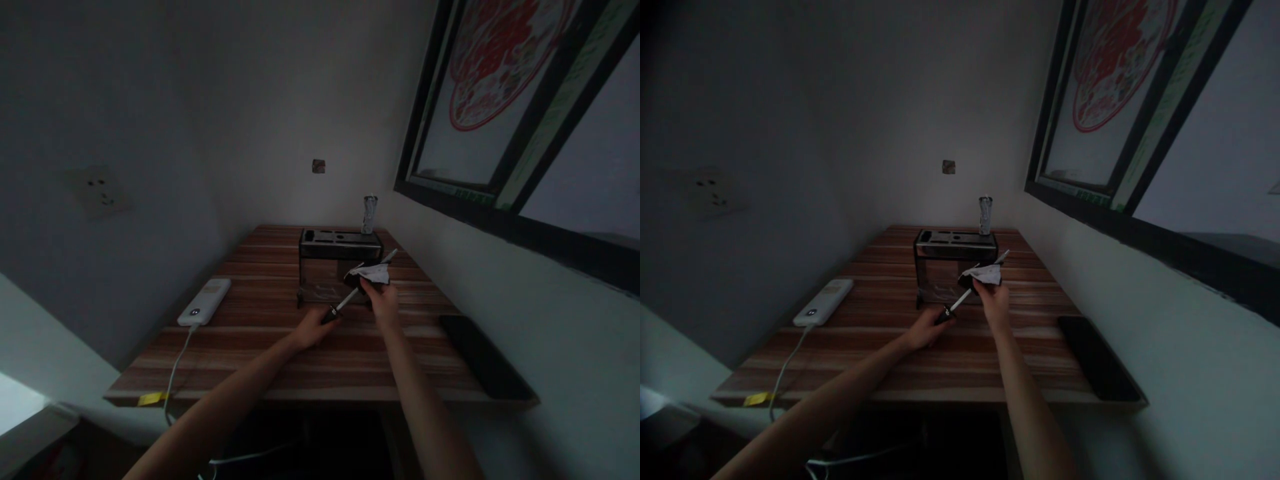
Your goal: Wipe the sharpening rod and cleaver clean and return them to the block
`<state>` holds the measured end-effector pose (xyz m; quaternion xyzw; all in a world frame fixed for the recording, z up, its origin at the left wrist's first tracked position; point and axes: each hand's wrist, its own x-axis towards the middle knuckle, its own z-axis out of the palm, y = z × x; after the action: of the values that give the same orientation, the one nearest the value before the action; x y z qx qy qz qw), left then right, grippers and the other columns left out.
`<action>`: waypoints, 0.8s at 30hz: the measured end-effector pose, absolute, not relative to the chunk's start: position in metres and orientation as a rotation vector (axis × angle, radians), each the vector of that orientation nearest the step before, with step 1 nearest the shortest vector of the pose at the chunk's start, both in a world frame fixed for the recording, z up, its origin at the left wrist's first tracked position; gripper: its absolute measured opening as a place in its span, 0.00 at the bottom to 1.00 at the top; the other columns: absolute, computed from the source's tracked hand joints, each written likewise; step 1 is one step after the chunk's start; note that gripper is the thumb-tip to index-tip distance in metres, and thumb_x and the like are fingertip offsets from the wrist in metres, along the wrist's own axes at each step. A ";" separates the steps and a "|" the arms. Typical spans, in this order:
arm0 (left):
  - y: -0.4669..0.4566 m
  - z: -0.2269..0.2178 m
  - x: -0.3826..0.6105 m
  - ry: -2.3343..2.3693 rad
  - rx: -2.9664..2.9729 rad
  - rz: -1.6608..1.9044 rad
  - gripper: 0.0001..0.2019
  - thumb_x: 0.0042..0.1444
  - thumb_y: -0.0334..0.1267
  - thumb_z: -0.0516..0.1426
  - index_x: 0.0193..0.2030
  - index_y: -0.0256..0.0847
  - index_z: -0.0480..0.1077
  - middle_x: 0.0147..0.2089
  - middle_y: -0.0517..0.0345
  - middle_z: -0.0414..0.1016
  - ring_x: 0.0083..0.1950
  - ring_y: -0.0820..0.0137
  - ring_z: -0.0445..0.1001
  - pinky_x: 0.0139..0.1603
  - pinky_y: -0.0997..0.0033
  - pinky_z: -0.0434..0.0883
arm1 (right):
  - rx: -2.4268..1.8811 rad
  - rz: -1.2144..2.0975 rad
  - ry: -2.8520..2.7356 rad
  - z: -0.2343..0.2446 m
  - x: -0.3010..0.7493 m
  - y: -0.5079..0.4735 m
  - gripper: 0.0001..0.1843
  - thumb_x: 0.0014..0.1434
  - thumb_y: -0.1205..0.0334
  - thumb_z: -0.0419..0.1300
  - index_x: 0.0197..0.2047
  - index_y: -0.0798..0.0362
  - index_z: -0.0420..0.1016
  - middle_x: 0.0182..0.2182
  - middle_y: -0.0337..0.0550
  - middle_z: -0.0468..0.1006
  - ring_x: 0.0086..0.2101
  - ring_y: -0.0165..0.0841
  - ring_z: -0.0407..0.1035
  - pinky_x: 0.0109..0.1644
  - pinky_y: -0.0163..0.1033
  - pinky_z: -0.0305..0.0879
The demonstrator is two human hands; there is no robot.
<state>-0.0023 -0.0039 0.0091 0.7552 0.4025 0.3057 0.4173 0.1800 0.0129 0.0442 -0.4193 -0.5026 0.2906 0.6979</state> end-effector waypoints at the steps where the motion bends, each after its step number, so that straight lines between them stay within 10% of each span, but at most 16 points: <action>1: -0.004 0.009 -0.003 1.013 1.900 0.739 0.15 0.53 0.48 0.52 0.29 0.36 0.65 0.16 0.68 0.58 0.16 0.79 0.56 0.17 0.80 0.53 | -0.940 0.622 -1.089 0.044 0.183 0.015 0.13 0.45 0.54 0.66 0.32 0.54 0.78 0.32 0.44 0.80 0.36 0.39 0.73 0.43 0.44 0.67; 24: -0.003 0.010 -0.005 0.938 2.114 0.592 0.11 0.54 0.42 0.52 0.32 0.35 0.67 0.24 0.65 0.64 0.24 0.77 0.62 0.24 0.80 0.59 | -0.816 0.385 -0.687 0.036 0.225 0.035 0.17 0.50 0.52 0.61 0.39 0.55 0.74 0.39 0.44 0.77 0.40 0.34 0.71 0.43 0.40 0.67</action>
<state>-0.0051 -0.0028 0.0098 0.8233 0.3653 0.2306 0.3682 0.2253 0.0346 0.0357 -0.3866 -0.3255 0.1825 0.8434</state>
